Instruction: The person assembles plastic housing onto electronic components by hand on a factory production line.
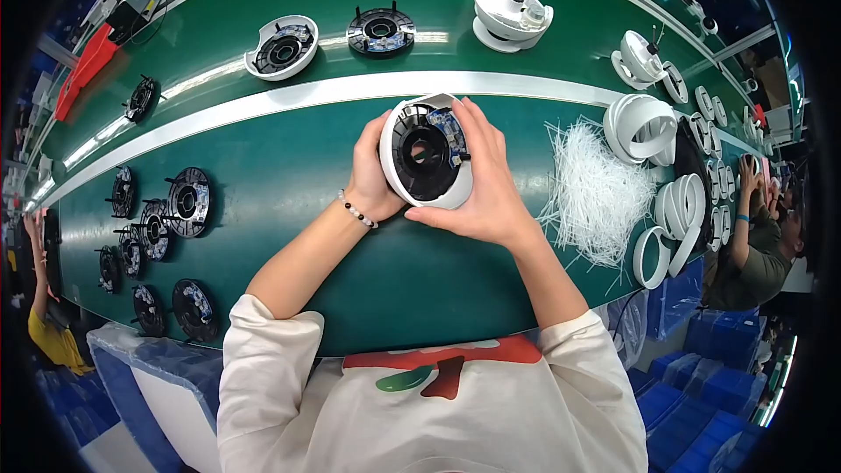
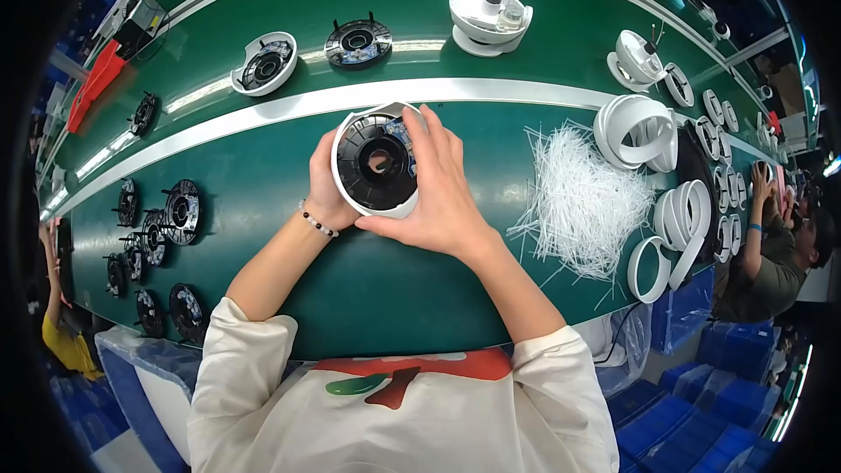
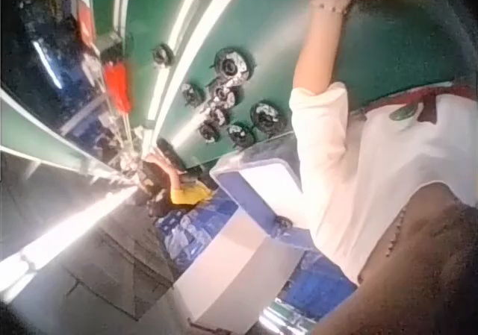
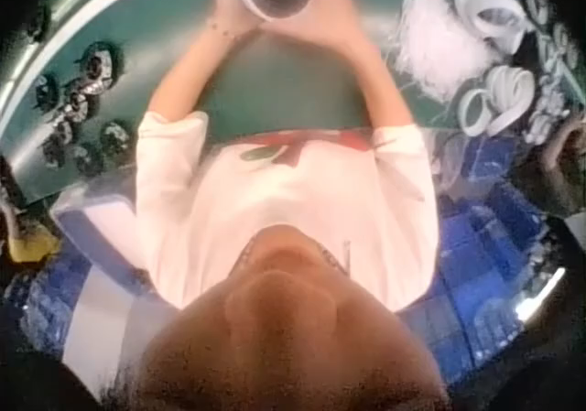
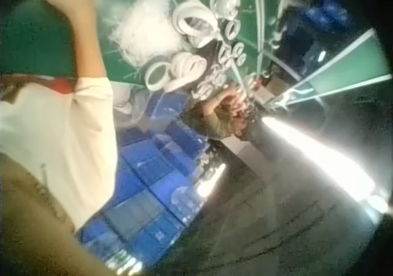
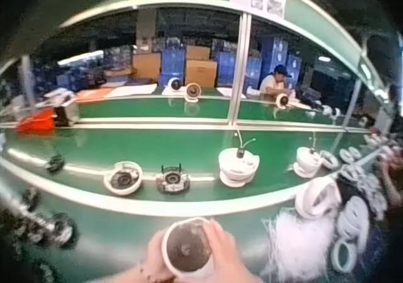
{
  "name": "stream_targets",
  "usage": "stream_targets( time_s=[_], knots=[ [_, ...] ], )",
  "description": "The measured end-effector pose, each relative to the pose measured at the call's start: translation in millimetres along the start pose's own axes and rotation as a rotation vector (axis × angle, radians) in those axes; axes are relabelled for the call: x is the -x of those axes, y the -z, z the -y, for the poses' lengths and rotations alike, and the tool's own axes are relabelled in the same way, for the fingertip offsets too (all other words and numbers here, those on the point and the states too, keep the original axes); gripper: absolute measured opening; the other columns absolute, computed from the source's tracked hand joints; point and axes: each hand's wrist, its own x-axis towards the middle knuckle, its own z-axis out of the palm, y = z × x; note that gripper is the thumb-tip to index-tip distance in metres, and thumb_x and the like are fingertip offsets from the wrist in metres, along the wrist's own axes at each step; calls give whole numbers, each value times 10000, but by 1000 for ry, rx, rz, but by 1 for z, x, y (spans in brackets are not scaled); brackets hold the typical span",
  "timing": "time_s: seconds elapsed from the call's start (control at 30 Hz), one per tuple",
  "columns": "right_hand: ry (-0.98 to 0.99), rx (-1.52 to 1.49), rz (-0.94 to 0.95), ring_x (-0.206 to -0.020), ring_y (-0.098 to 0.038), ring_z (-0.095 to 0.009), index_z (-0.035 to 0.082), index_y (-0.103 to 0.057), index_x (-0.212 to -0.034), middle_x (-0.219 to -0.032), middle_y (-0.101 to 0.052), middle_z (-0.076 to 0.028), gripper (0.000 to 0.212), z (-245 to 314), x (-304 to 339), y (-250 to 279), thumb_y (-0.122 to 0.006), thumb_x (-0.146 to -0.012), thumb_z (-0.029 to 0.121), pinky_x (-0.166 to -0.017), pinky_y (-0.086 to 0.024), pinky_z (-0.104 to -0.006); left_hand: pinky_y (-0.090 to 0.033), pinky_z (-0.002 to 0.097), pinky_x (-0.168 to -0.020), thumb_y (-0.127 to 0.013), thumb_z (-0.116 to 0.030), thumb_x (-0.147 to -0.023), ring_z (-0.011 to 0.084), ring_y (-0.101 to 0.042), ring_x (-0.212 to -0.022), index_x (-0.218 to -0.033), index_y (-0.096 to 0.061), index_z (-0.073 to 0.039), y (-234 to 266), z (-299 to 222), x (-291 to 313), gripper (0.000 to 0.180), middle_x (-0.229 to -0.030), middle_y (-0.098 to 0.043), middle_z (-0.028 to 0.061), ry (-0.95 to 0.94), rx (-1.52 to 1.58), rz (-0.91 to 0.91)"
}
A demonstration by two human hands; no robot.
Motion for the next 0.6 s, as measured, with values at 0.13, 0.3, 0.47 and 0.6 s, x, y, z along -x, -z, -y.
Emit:
stream_targets(
  time_s=[0.13, 0.3, 0.47, 0.6],
  knots=[
    [4, 45, 10, -1155, -259, -356, -25, -169, -1274, -1288, -222, -218, 1093, 3, 1, 10, -784, -453, 353, -942, -269, -424, -381, 380, -902, -234, -648, -766, 254, -439, -1074, -1218, -344, -48, -13, 0, 5, 760, -1171, -436, 127, 31, 144, 76],
    [-70, 144, 39, -1131, -285, -359, -59, -169, -1259, -1272, -239, -222, 1112, 15, -3, 24, -788, -437, 364, -935, -280, -422, -364, 392, -921, -132, -686, -751, 243, -429, -1087, -1226, -337, -55, -29, -10, 7, 816, -1181, -422, 133, 85, 204, 124],
    [0, 195, 122, -1123, -291, -365, -62, -168, -1258, -1258, -247, -217, 1142, 25, -7, 49, -790, -412, 388, -936, -283, -417, -373, 382, -914, -129, -680, -755, 236, -440, -1074, -1219, -349, -56, -47, -17, 9, 808, -1177, -428, 125, 119, 189, 124],
    [51, 217, 204, -1124, -289, -370, -64, -166, -1258, -1263, -238, -214, 1150, 25, -11, 59, -789, -406, 391, -940, -279, -413, -397, 362, -888, -190, -637, -787, 219, -464, -1042, -1202, -374, -55, -43, -15, 8, 738, -1143, -461, 110, 145, 250, 166]
  ],
)
